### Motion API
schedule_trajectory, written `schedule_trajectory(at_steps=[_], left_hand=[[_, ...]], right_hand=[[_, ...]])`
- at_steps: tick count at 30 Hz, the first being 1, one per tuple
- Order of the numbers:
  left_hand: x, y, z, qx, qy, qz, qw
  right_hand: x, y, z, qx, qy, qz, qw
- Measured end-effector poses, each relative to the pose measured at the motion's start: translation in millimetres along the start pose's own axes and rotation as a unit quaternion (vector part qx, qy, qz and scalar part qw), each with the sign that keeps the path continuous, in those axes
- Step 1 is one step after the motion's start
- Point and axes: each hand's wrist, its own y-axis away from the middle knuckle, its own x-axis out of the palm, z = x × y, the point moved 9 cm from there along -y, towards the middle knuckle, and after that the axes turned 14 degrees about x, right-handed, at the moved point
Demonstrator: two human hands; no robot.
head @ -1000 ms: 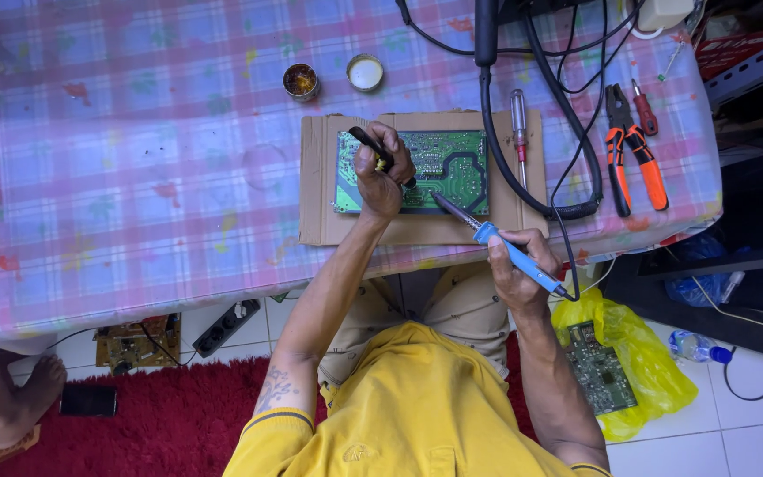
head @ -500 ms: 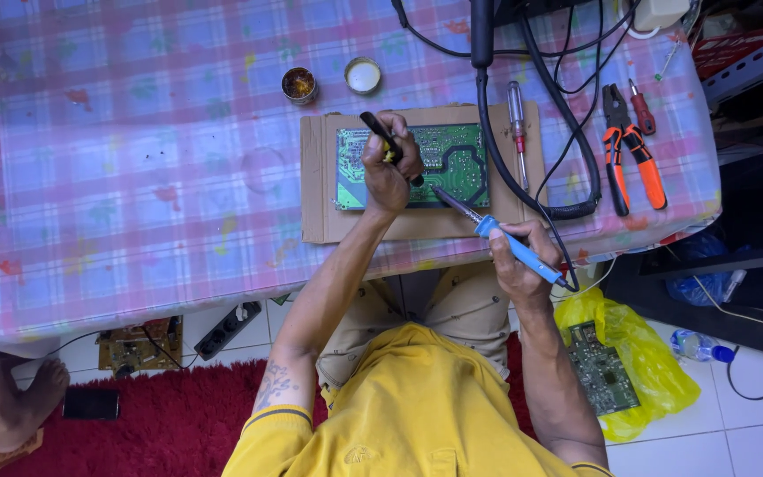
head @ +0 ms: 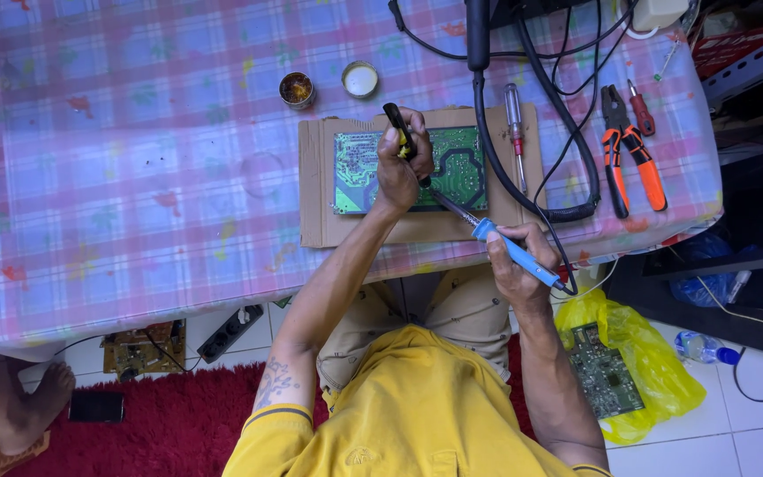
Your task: Soldering and desoldering electronic components on a printed circuit board using a soldering iron and a desoldering pump.
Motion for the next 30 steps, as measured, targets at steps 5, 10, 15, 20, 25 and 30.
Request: schedule_trajectory(at_steps=[5,10,15,20,25,30], left_hand=[[1.8,0.1,-0.3,-0.002,0.014,0.003,1.000],[10.7,18.4,-1.0,-0.010,0.002,0.027,1.000],[23.0,12.4,-30.9,0.063,-0.077,0.058,0.993],[26.2,-14.0,-89.6,0.137,-0.130,0.024,0.982],[24.7,-30.7,-121.0,0.179,-0.210,0.019,0.961],[12.4,-30.1,-111.3,0.127,-0.209,0.015,0.969]], right_hand=[[-0.1,2.8,0.5,0.003,-0.008,-0.002,1.000],[-12.0,21.8,-38.4,0.056,-0.079,-0.009,0.995],[-42.5,22.2,-46.5,0.066,-0.135,-0.063,0.987],[-37.8,22.5,-36.5,0.063,-0.132,-0.043,0.988],[-14.8,9.2,-23.9,0.022,-0.122,-0.027,0.992],[4.3,1.9,-10.0,-0.006,-0.056,-0.003,0.998]])
